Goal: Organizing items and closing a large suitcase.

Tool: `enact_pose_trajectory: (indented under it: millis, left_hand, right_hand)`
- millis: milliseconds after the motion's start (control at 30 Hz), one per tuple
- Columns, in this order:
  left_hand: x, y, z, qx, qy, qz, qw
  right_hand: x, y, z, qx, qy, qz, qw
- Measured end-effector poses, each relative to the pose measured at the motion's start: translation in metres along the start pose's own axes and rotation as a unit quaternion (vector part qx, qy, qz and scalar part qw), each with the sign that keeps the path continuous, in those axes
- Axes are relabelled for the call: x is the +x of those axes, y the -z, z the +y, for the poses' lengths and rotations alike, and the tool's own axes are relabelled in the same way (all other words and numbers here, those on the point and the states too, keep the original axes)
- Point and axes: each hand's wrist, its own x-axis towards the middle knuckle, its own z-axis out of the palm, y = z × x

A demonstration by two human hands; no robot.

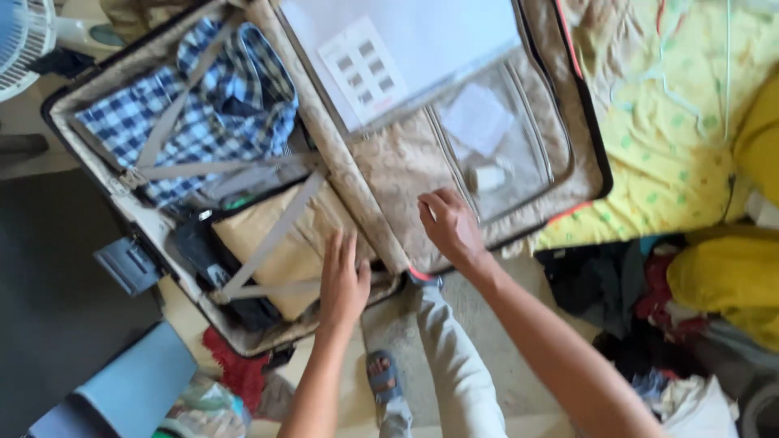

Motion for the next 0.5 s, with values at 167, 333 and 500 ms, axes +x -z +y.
enact_pose_trajectory:
  millis: [167, 333, 500]
  left_hand:
    - [0.123, 0.004, 0.021, 0.033, 0.018, 0.032, 0.999]
    - [0.167, -0.025, 0.025, 0.044, 0.069, 0.077, 0.994]
    - [0.169, -0.03, 0.03, 0.017, 0.073, 0.105, 0.992]
  right_hand:
    - [0.131, -0.02, -0.018, -0.044, 0.172, -0.032, 0.984]
    - [0.266, -0.12, -0.026, -0.087, 0.228, -0.051, 0.968]
    - [0.341, -0.152, -0.07, -0.033, 0.166, 0.026, 0.985]
